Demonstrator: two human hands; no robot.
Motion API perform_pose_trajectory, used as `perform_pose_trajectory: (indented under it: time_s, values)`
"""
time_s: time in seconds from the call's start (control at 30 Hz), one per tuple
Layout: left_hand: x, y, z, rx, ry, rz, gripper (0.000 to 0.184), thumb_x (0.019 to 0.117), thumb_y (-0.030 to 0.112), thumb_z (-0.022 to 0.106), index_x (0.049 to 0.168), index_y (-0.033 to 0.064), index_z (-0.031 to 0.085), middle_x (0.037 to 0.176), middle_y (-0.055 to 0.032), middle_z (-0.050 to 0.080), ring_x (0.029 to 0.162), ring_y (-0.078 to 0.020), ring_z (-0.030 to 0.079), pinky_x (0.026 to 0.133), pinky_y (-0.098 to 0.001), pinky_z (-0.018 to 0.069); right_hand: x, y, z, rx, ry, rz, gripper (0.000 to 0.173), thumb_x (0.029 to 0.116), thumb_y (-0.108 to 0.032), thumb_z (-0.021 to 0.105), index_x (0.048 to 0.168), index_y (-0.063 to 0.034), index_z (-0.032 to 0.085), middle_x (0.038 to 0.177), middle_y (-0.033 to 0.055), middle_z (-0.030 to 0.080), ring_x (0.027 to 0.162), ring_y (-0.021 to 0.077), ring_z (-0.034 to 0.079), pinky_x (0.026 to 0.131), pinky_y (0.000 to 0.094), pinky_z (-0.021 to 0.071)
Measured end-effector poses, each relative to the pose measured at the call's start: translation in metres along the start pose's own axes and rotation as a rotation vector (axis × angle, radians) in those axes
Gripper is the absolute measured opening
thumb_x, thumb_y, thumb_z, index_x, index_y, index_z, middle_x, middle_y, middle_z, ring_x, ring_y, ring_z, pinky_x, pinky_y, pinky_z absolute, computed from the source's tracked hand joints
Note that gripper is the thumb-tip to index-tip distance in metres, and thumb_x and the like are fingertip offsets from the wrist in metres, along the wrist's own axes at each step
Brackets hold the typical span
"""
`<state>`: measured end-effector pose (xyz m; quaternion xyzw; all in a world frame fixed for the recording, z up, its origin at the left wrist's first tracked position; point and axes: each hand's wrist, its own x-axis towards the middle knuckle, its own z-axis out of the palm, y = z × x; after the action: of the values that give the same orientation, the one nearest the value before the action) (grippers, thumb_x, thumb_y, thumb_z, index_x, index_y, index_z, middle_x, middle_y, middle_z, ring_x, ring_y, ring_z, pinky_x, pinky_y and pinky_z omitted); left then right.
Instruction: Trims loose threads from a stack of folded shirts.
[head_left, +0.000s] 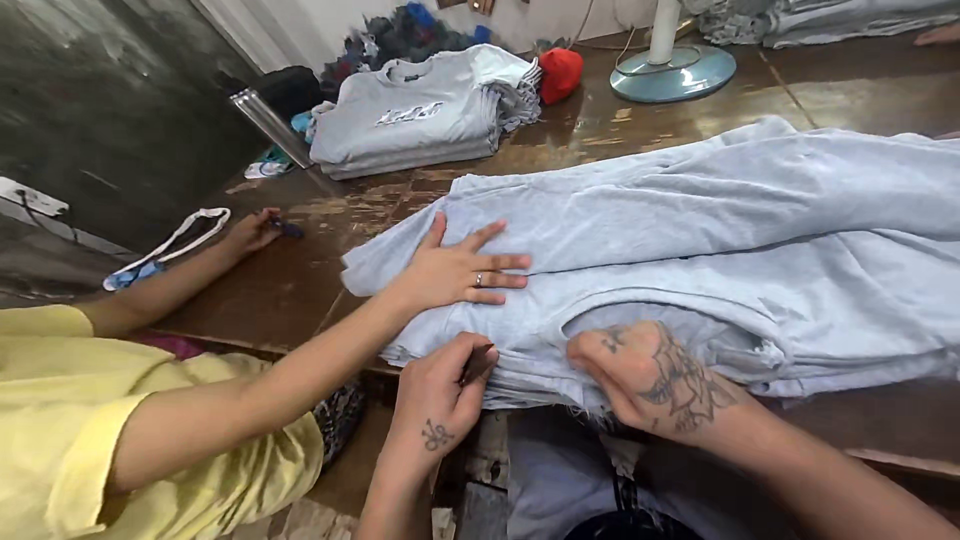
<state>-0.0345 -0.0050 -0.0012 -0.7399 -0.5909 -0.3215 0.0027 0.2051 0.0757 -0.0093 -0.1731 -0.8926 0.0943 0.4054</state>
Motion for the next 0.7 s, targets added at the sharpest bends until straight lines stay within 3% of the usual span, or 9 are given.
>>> perform_pose_trajectory:
  time_s: [0.1,0.17,0.2,0.27,0.37,0.43,0.5,0.6,0.7]
  values:
    - [-0.002,0.012,-0.005,0.008,-0.027,-0.035,0.035,0.0986,0.031,0.058,0.117,0.0024,0.065,0.081,-0.0059,0.066,0.064,-0.0146,0.060,0.057,-0.0337,0.0506,-0.005,0.001,-0.006,0.055,-0.001,0.029,0.026,0.1039,-0.012,0.042,0.092,-0.0028,0.062,0.067,0.0074,0.060,0.057,0.0192,0.060,0.050,0.0319,0.0467]
    - [-0.004,0.022,-0.009,0.005,-0.064,0.003,0.049,0.0986,0.035,0.055,0.135,0.0025,0.059,0.094,-0.0095,0.067,0.073,-0.0174,0.063,0.061,-0.0358,0.0530,-0.008,0.001,-0.011,0.094,-0.013,0.038,0.027,0.1060,-0.013,0.040,0.094,-0.0029,0.062,0.069,0.0077,0.060,0.060,0.0182,0.060,0.053,0.0304,0.0483]
    - [-0.006,0.026,-0.010,-0.010,-0.072,0.040,0.048,0.0999,0.034,0.052,0.137,0.0039,0.057,0.098,-0.0105,0.067,0.078,-0.0173,0.064,0.065,-0.0345,0.0537,-0.009,0.001,-0.011,0.110,-0.011,0.044,0.028,0.1071,-0.015,0.040,0.096,-0.0028,0.062,0.070,0.0077,0.061,0.061,0.0175,0.061,0.055,0.0296,0.0488]
    - [-0.008,0.033,-0.012,-0.097,-0.059,0.087,0.043,0.1031,0.031,0.048,0.136,0.0047,0.058,0.102,-0.0112,0.066,0.082,-0.0139,0.063,0.070,-0.0285,0.0523,-0.010,0.001,-0.012,0.137,-0.036,0.071,0.031,0.1087,-0.024,0.044,0.105,-0.0022,0.065,0.075,0.0075,0.064,0.064,0.0159,0.061,0.058,0.0284,0.0508]
    - [-0.009,0.036,-0.010,-0.256,0.013,0.046,0.042,0.1036,0.029,0.051,0.133,-0.0010,0.058,0.100,-0.0084,0.065,0.083,-0.0031,0.058,0.074,-0.0166,0.0493,-0.008,0.000,-0.012,0.135,-0.094,0.111,0.032,0.1009,-0.027,0.058,0.115,-0.0030,0.073,0.083,0.0096,0.073,0.065,0.0191,0.066,0.062,0.0339,0.0556]
    - [-0.009,0.031,-0.003,-0.273,0.047,-0.015,0.040,0.1008,0.023,0.053,0.130,-0.0045,0.060,0.098,-0.0068,0.065,0.082,-0.0020,0.057,0.073,-0.0160,0.0490,-0.002,-0.002,-0.016,0.153,-0.167,0.173,0.030,0.0965,-0.023,0.062,0.116,-0.0039,0.075,0.082,0.0101,0.073,0.064,0.0216,0.066,0.062,0.0382,0.0558]
    - [-0.010,0.026,0.006,-0.257,0.022,-0.084,0.040,0.0983,0.019,0.054,0.131,-0.0035,0.061,0.098,-0.0054,0.066,0.081,-0.0035,0.058,0.072,-0.0181,0.0496,0.005,-0.004,-0.023,0.196,-0.275,0.256,0.032,0.0981,-0.021,0.060,0.121,-0.0029,0.074,0.080,0.0120,0.071,0.065,0.0244,0.064,0.063,0.0422,0.0538]
    - [-0.012,0.026,0.010,-0.296,0.015,-0.103,0.041,0.0978,0.018,0.055,0.132,-0.0039,0.060,0.098,-0.0041,0.065,0.081,-0.0019,0.057,0.072,-0.0166,0.0493,0.016,-0.005,-0.021,0.176,-0.357,0.277,0.025,0.1008,-0.018,0.057,0.109,-0.0031,0.076,0.085,0.0145,0.073,0.075,0.0298,0.071,0.069,0.0489,0.0553]
    - [-0.014,0.030,0.005,-0.332,0.010,-0.084,0.041,0.0980,0.017,0.055,0.131,-0.0053,0.059,0.098,-0.0035,0.065,0.080,-0.0004,0.057,0.072,-0.0157,0.0495,0.013,-0.005,-0.005,0.064,-0.248,0.153,0.021,0.0983,-0.014,0.056,0.091,-0.0018,0.071,0.071,0.0137,0.067,0.066,0.0319,0.069,0.058,0.0493,0.0527]
